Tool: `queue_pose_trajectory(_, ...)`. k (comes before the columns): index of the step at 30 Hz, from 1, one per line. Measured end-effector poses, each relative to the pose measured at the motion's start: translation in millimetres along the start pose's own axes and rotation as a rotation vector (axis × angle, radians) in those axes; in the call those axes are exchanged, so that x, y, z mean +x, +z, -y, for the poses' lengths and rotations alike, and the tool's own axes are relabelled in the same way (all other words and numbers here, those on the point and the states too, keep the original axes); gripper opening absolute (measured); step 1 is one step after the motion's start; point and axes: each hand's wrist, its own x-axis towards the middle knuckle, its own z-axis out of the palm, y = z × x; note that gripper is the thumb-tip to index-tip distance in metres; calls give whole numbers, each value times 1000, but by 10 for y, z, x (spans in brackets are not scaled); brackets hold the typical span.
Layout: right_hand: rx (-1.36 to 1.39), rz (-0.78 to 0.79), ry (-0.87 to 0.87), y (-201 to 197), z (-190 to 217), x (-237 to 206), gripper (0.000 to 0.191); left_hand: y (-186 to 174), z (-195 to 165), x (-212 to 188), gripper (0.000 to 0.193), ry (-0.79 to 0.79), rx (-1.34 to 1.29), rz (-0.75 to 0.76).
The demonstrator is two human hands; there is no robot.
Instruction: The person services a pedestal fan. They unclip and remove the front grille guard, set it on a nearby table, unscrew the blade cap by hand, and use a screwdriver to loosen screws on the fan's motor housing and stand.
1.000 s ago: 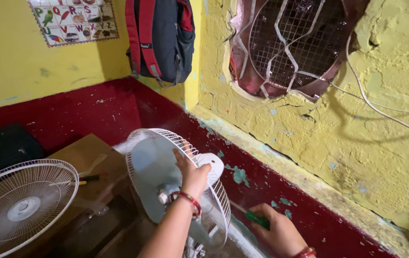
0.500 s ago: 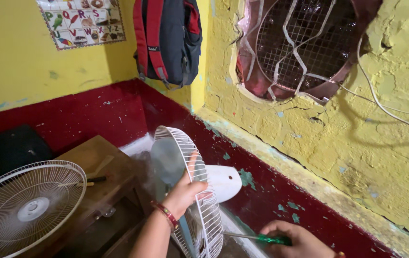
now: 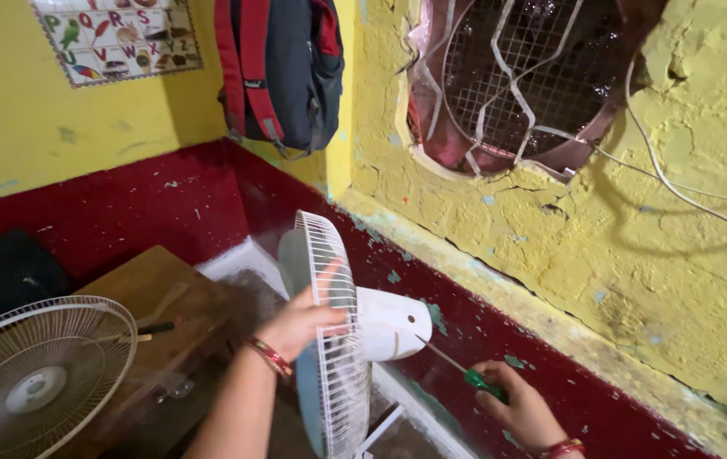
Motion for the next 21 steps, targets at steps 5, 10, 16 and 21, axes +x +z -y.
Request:
queue_pose_trajectory(5, -67, 50, -28, 167, -21, -19, 41, -384, -353, -139, 91, -170, 68, -37)
queue_pose_trajectory(10, -131, 145, 295, 281, -55, 6, 38, -323, -389, -92, 89, -183, 114, -179)
queue_pose_trajectory(16, -220, 55, -9, 464, -454, 171, 43, -179, -320, -164, 83, -165, 267, -244)
queue_pose_trajectory(21, -168, -33, 138, 690, -780, 143, 31, -252, 6, -284, 76, 23, 292, -400)
